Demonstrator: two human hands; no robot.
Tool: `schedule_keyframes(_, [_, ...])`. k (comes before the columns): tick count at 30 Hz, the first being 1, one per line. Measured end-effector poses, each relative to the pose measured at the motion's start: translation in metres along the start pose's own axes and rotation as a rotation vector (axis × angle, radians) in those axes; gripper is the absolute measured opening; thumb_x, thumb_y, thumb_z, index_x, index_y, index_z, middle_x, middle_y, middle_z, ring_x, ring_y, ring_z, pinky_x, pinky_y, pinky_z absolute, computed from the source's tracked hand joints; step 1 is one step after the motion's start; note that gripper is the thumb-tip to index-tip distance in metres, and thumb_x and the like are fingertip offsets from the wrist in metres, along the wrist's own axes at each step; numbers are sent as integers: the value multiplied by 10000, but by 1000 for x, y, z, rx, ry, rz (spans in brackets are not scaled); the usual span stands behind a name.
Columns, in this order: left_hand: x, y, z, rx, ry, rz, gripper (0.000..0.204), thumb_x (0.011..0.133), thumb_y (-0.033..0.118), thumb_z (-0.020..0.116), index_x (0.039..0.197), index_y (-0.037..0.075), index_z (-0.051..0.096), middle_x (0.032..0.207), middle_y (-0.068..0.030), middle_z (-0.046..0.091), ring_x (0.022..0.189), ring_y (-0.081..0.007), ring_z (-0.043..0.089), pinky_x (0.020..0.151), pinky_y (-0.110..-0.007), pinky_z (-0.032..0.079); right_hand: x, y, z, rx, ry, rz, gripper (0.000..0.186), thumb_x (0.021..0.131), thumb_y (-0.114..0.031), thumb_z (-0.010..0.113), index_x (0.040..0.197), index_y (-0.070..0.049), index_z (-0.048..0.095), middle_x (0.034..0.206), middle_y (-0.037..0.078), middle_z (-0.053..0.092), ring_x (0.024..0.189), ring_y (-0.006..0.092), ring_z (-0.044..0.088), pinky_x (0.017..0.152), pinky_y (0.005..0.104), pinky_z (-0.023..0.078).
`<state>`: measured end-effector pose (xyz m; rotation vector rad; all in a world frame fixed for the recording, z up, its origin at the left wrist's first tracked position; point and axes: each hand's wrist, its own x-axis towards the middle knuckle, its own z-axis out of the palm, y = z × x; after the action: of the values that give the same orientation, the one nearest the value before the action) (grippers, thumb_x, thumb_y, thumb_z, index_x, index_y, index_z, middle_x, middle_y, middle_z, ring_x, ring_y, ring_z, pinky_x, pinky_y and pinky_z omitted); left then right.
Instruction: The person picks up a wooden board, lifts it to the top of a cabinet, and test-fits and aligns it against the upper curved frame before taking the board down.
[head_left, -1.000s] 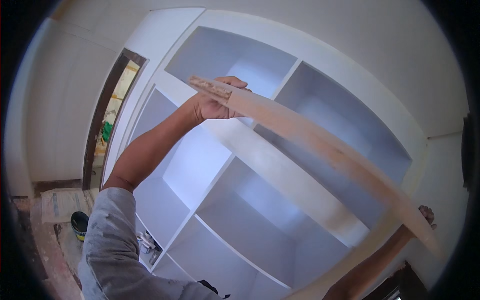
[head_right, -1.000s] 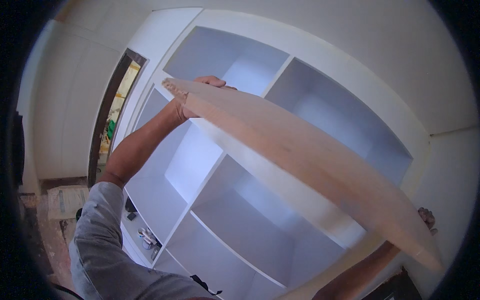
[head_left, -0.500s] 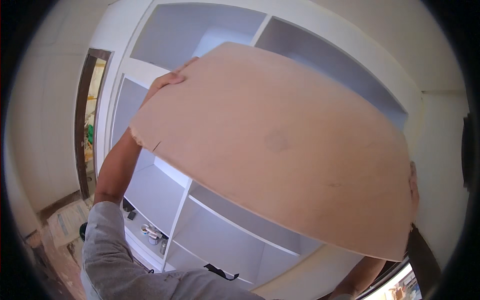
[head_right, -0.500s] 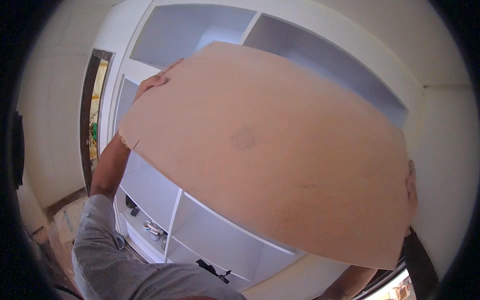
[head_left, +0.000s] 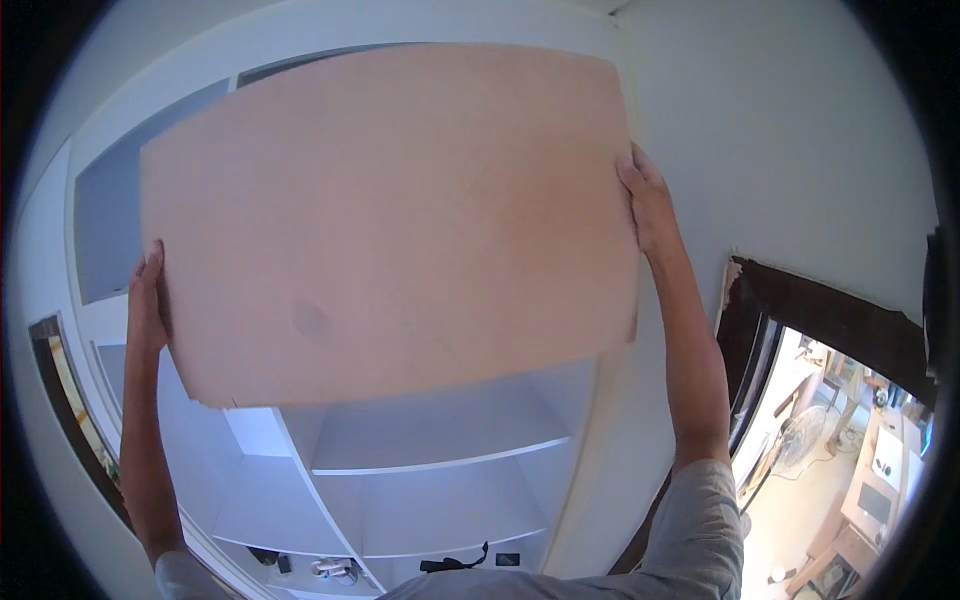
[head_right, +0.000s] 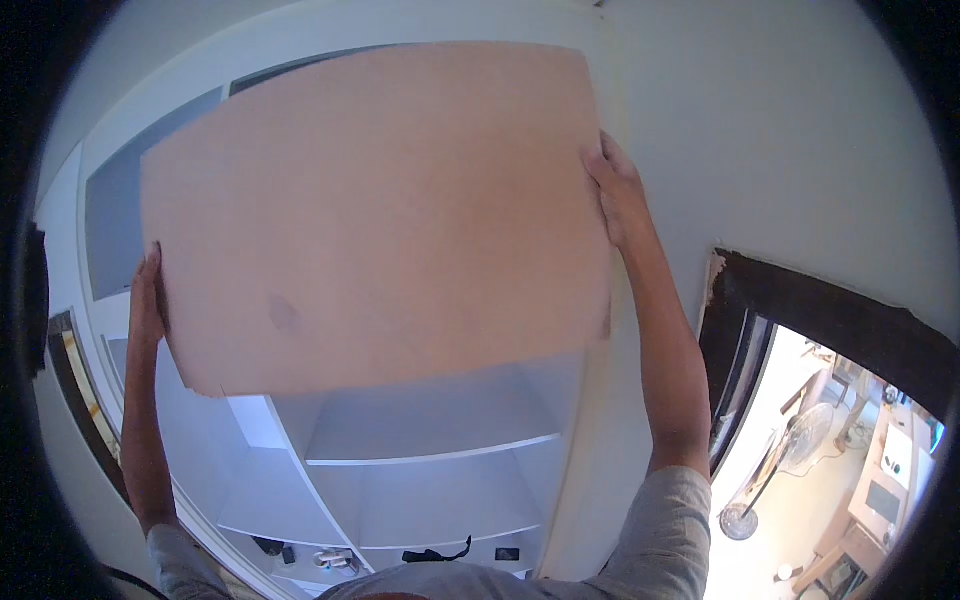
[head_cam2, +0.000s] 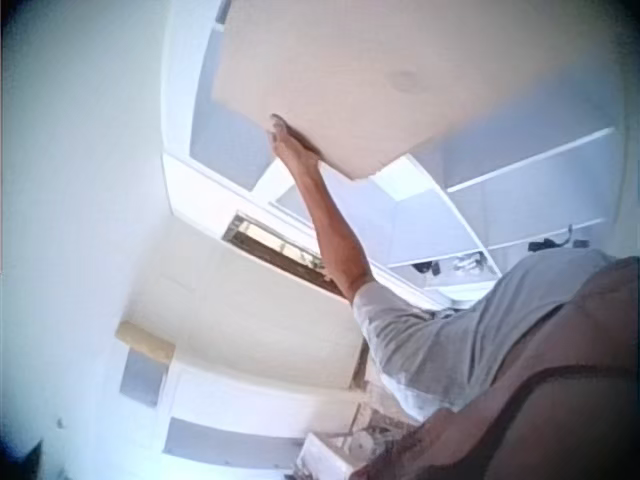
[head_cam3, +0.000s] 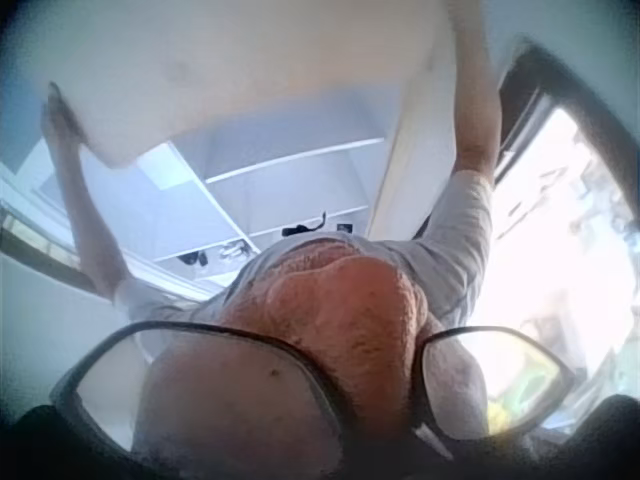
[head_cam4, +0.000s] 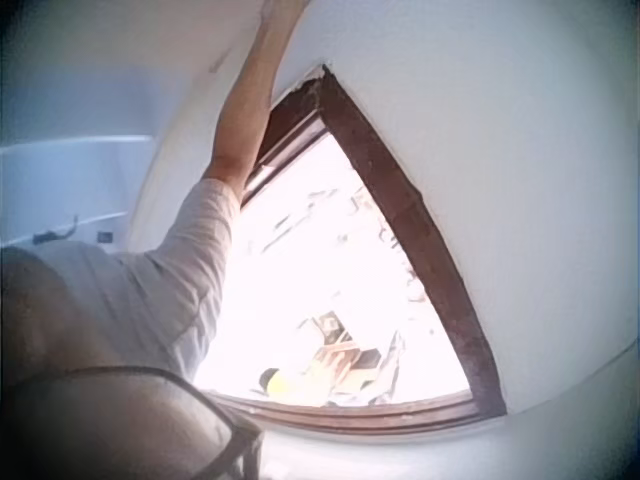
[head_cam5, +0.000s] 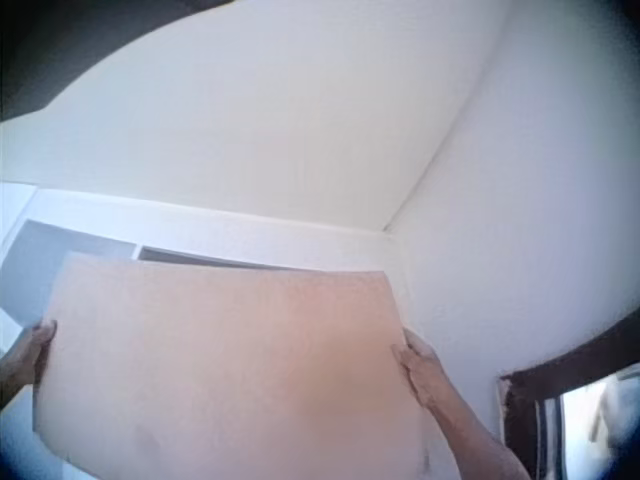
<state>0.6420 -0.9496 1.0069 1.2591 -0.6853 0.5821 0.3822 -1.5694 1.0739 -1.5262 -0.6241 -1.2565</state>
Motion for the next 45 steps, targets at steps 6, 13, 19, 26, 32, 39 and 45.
schedule_keyframes(6, [113,11,-2,156,132,315,886,940,600,614,1509,-48,409,1499,-225,483,1370,-360,466,1172,-440,326,80,3,11,-130,133,-3,580,1034,-204,542,1534,27,361,1429,178,545,1279,252,558,1071,349,464])
schedule_keyframes(13, [170,47,46,124,107,369,821,932,583,639,1450,-37,495,1416,-197,562,1319,-288,516,1121,-376,387,139,28,-3,-491,505,-428,340,973,-220,591,1183,39,657,1031,159,710,910,236,668,791,371,540])
schedule_keyframes(19, [151,46,115,52,246,353,719,941,493,685,1389,-48,532,1301,-148,623,1185,-236,594,1051,-376,446,145,36,-48,-236,379,-202,552,1027,-210,594,1478,73,443,1426,190,553,1286,255,548,1093,344,439])
schedule_keyframes(26, [154,48,105,-83,123,329,599,960,423,681,1361,-7,566,1255,-118,650,1130,-207,619,1003,-347,474,145,52,-36,-135,322,-233,588,1020,-261,590,1456,108,448,1378,204,581,1225,259,560,1066,344,429])
schedule_keyframes(32, [163,39,112,-68,128,375,579,945,418,701,1322,-8,597,1175,-99,677,1058,-197,634,964,-348,493,142,51,-43,-220,362,-184,611,1036,-296,569,1475,101,423,1422,190,551,1265,259,543,1079,348,425])
schedule_keyframes(39, [156,45,113,-124,129,388,508,941,391,709,1246,-6,624,1121,-91,682,1004,-167,637,922,-339,502,149,50,-59,-312,252,-224,598,1055,-296,550,1485,97,414,1443,196,539,1273,267,548,1107,362,414])
schedule_keyframes(45, [170,50,126,29,192,413,604,929,444,705,1289,-30,599,1145,-135,693,1058,-200,647,956,-352,496,147,40,-50,-112,373,-165,581,1053,-283,563,1481,88,430,1426,192,549,1256,268,558,1086,364,433])
